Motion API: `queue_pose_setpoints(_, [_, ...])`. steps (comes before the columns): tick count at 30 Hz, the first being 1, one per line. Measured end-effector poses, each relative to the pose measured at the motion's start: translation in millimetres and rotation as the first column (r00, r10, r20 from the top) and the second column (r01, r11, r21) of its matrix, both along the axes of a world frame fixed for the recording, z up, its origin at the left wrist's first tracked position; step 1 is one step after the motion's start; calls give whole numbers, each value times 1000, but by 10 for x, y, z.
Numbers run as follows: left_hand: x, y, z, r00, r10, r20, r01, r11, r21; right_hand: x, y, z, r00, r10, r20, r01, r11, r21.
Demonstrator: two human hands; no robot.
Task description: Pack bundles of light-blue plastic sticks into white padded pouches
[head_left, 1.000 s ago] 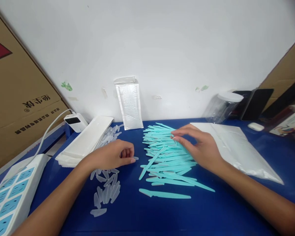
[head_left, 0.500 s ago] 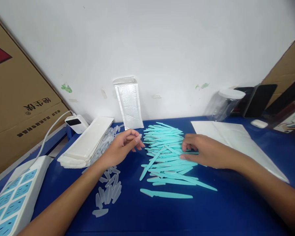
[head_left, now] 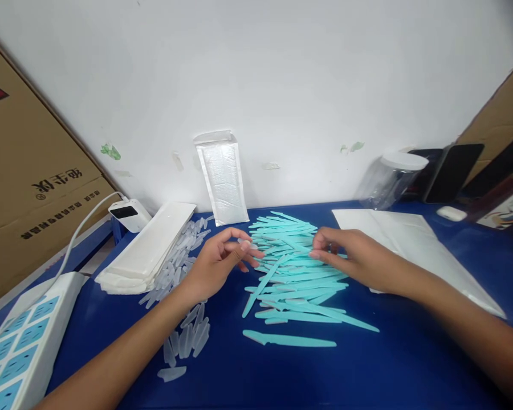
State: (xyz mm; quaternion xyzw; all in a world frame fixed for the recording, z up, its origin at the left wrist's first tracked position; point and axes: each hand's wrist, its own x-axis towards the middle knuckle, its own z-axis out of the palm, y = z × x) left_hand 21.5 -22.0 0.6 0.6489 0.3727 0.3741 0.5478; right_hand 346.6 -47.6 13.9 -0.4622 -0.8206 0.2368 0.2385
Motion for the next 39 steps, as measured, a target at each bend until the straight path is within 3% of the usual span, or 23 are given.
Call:
queue_pose_setpoints(8, [40,-14,-48,993,115,-39,-113,992,56,-106,-58,15,977,-55,-207,37,995,-88])
queue_pose_setpoints(14, [58,-57,-8,992,115,-49,-111,991,71,-141,-58,0,941,-102,-323,64,990,-127])
queue_pose_setpoints(16, [34,-44,2,984,128,-123,-111,984,140,-136,-48,-13,941,-105,-321,69,990,-124])
queue_pose_setpoints(18, [-26,4,2,948,189,-255,-97,937,334,-122,-32,-32,942,-117,-315,91,991,-96])
queue_pose_setpoints(20, [-114,83,-11,891,257,-375,-8,833,553,-104,-14,-50,944,-131,-301,117,991,-63])
queue_pose_setpoints(22, [-204,168,-33,847,285,-449,98,747,658,-89,-1,-65,952,-142,-270,141,990,-25])
queue_pose_setpoints(26, [-280,245,-53,818,262,-513,172,739,651,-81,10,-80,968,-143,-207,155,987,43])
queue_pose_setpoints(34, [-226,212,-88,744,182,-643,336,730,595,-87,4,-66,967,-156,-204,172,983,65])
queue_pose_setpoints(39, [-270,236,-62,724,145,-675,334,782,527,-84,-8,-72,968,-163,-189,175,983,48])
